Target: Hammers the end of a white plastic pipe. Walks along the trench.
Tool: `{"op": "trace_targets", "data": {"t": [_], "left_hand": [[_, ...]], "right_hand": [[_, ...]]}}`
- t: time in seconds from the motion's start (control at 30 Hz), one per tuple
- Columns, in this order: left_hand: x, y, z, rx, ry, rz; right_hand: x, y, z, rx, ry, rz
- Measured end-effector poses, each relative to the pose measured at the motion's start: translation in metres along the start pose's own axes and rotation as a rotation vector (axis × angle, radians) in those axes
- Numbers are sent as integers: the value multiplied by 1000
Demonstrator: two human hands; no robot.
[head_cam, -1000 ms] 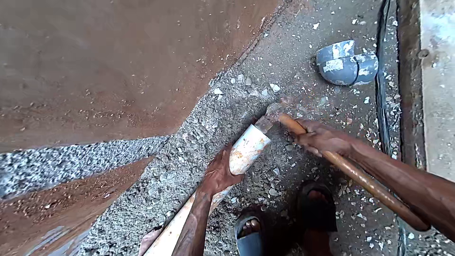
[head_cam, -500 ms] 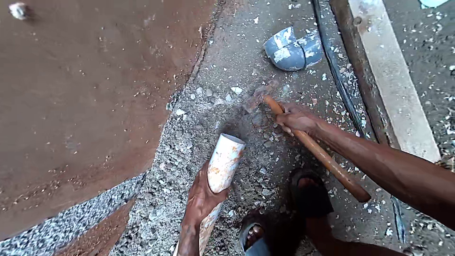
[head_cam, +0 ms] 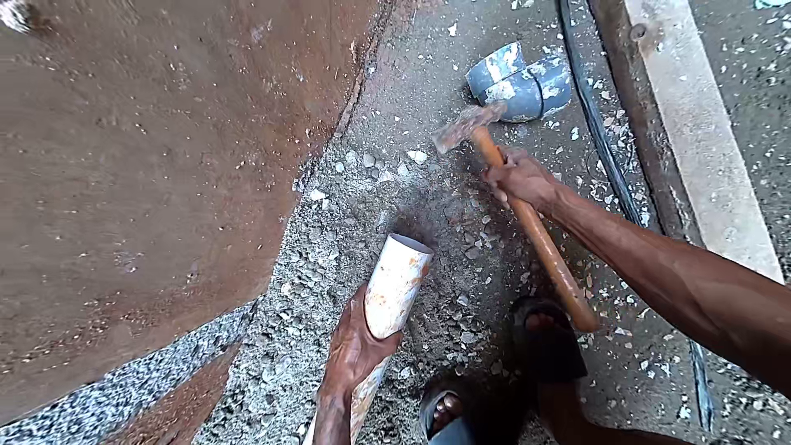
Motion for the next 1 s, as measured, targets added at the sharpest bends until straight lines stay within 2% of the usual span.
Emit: {"op": "trace_targets", "data": {"t": [0.03, 0.1, 0.2, 0.27, 0.33, 0.43, 0.6, 0.67, 0.73, 0.83, 0.87, 0.93, 1.0], "left_hand": [[1, 0, 0, 3, -1, -7], [1, 0, -1, -2, -5, -7], [-1, 0, 0, -8, -8, 6], [-3, 2, 2, 7, -16, -6], [-4, 0, 0, -5, -8, 6], [0, 1, -1, 7, 5, -6], [-1, -1, -2, -14, -10, 0], [-2, 0, 0, -20, -15, 1], [-1, 0, -1, -21, -11, 1], [-1, -1, -2, -28, 4, 0], [-1, -1, -1, -30, 6, 4], [-1, 0, -1, -29, 15, 9], [-1, 0, -1, -8, 3, -7]], "right_hand": [[0, -2, 0, 0, -4, 33], [-13, 3, 8, -46, 49, -52], [-50, 29, 24, -231, 225, -466], [-57, 31, 29, -274, 193, -597], [-52, 27, 23, -247, 109, -594], [-33, 15, 2, -111, 98, -485], [-6, 3, -22, 97, -107, -39], [-6, 8, -27, 99, -111, 11], [-22, 23, -25, 29, -24, -121], [-53, 50, -13, -204, 101, -549], [-55, 52, -12, -229, 94, -614], [-49, 50, -15, -197, 80, -599], [-36, 42, -23, -118, 55, -492]]}}
Point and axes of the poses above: each hand's wrist, its own y-axis away from the middle knuckle, its own x-axis out of the back of the hand, z = x × y, the point moved 4 cm from there along -y, towards the middle knuckle, and after that the axes turned 15 degrees about x, right-handed, at the moved point
